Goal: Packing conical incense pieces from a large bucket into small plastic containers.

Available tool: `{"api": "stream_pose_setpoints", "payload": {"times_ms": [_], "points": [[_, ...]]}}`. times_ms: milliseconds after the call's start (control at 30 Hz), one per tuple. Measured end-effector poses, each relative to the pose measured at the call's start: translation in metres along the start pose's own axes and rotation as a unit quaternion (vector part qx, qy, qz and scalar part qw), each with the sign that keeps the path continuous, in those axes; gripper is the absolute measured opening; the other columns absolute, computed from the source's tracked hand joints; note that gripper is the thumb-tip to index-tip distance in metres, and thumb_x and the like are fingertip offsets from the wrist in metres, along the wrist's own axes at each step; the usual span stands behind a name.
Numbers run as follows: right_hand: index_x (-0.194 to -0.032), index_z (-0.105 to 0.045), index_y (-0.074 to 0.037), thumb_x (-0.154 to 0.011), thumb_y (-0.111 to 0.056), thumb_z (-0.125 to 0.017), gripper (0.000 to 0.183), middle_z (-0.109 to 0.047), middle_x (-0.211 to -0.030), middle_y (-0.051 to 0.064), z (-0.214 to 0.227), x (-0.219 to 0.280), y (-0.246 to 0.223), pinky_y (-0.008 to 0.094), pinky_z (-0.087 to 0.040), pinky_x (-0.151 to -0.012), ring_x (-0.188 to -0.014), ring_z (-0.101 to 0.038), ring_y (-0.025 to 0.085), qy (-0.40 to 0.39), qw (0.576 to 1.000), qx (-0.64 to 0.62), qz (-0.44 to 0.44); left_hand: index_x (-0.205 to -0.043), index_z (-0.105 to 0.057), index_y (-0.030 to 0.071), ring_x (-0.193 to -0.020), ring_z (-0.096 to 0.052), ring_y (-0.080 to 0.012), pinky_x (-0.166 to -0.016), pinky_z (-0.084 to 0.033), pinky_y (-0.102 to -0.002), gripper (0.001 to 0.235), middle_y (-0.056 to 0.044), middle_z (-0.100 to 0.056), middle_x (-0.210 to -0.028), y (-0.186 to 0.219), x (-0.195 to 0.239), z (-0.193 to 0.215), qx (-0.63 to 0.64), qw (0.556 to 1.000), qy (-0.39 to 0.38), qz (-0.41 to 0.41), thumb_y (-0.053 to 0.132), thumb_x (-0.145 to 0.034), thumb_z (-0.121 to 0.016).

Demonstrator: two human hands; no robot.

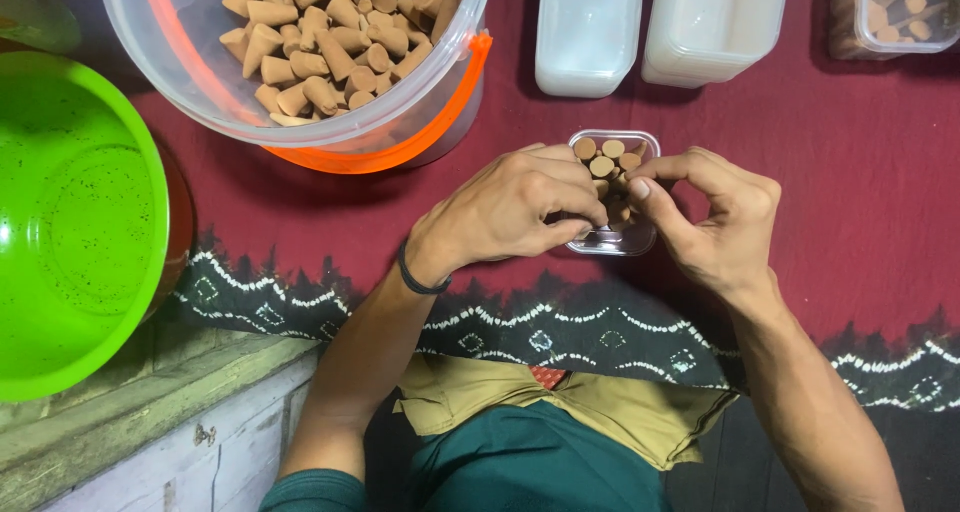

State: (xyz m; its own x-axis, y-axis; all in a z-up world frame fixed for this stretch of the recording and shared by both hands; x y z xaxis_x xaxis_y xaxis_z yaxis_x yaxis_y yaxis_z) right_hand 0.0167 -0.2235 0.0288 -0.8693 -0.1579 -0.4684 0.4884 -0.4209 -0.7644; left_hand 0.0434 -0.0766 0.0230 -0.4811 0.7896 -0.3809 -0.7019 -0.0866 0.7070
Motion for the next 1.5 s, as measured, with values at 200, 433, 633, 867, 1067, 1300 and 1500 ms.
{"api": "stream_pose_setpoints", "payload": {"times_ms": [200, 433, 633, 867, 1067, 1300, 1500], "points": [[-0.098, -0.077, 0.001, -0.101, -0.004, -0.076, 0.005, -0.066, -0.074, 0.014, 0.000, 0.001, 0.003, 0.040, -0.053, -0.069, -0.071, -0.066, 0.027, 0.001, 1.000, -0.001, 0.000, -0.094, -0.078, 0.013, -0.091, -0.067, -0.0273, -0.082, -0.052, -0.040, 0.012, -0.004, -0.072, -0.089, 0.002, 0.001, -0.003, -0.020, 1.000, -0.010, -0.009, 0.008, -0.084, -0.078], [-0.098, -0.077, 0.000, -0.101, -0.004, -0.076, 0.006, -0.066, -0.073, 0.013, 0.001, 0.000, 0.004, 0.040, -0.052, -0.068, -0.068, -0.065, 0.027, 0.002, 1.000, 0.001, 0.002, -0.086, -0.074, 0.011, -0.092, -0.063, -0.0252, -0.083, -0.049, -0.038, 0.006, -0.002, -0.068, -0.086, 0.008, 0.003, -0.007, -0.083, 0.996, -0.022, -0.024, 0.009, -0.082, -0.078], [-0.097, -0.077, 0.000, -0.100, -0.005, -0.078, 0.006, -0.066, -0.073, 0.013, 0.001, -0.001, 0.003, 0.040, -0.052, -0.068, -0.068, -0.065, 0.027, 0.007, 1.000, 0.008, 0.000, -0.083, -0.070, 0.012, -0.093, -0.062, -0.0240, -0.083, -0.047, -0.038, 0.007, -0.001, -0.065, -0.085, 0.010, 0.003, -0.010, -0.115, 0.992, -0.031, -0.033, 0.012, -0.082, -0.077], [-0.097, -0.076, 0.000, -0.100, -0.005, -0.077, 0.006, -0.066, -0.073, 0.013, -0.001, -0.002, 0.001, 0.041, -0.052, -0.067, -0.068, -0.065, 0.028, -0.001, 1.000, 0.010, 0.000, -0.081, -0.069, 0.011, -0.094, -0.059, -0.0244, -0.083, -0.045, -0.040, 0.006, 0.000, -0.059, -0.084, 0.008, 0.005, -0.013, -0.130, 0.990, -0.032, -0.036, 0.010, -0.081, -0.075], [-0.098, -0.076, -0.001, -0.101, -0.006, -0.076, 0.006, -0.066, -0.074, 0.012, 0.000, -0.001, 0.002, 0.041, -0.052, -0.067, -0.069, -0.066, 0.028, -0.003, 1.000, 0.011, -0.001, -0.081, -0.070, 0.011, -0.093, -0.057, -0.0263, -0.082, -0.044, -0.042, 0.006, -0.002, -0.055, -0.083, 0.012, 0.003, -0.009, -0.136, 0.990, -0.032, -0.035, 0.011, -0.082, -0.075], [-0.097, -0.076, -0.001, -0.101, -0.006, -0.076, 0.006, -0.066, -0.074, 0.013, 0.000, -0.002, 0.000, 0.042, -0.053, -0.068, -0.068, -0.066, 0.029, -0.001, 1.000, 0.013, -0.001, -0.078, -0.070, 0.009, -0.091, -0.057, -0.0267, -0.081, -0.043, -0.042, 0.009, -0.003, -0.054, -0.081, 0.014, 0.001, -0.005, -0.129, 0.991, -0.027, -0.029, 0.012, -0.082, -0.077], [-0.098, -0.077, -0.002, -0.101, -0.007, -0.076, 0.006, -0.066, -0.073, 0.012, 0.000, -0.002, 0.001, 0.040, -0.052, -0.067, -0.068, -0.066, 0.028, 0.000, 1.000, 0.019, 0.001, -0.075, -0.068, 0.008, -0.089, -0.055, -0.0278, -0.080, -0.042, -0.043, 0.013, -0.003, -0.051, -0.080, 0.011, 0.001, -0.006, -0.126, 0.991, -0.027, -0.029, 0.013, -0.082, -0.077]]}}
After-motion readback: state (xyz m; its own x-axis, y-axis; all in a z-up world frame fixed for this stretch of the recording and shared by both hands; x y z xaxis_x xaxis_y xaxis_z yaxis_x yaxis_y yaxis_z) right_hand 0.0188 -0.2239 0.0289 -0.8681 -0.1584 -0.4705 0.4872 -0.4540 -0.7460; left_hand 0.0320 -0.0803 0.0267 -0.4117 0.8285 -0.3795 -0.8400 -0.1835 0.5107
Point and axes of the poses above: each hand's wrist, its own x-axis away from the middle knuckle, its own z-axis out of the back of the hand, y = z × x, the point moved 9 cm from there along -x, towards the middle knuckle
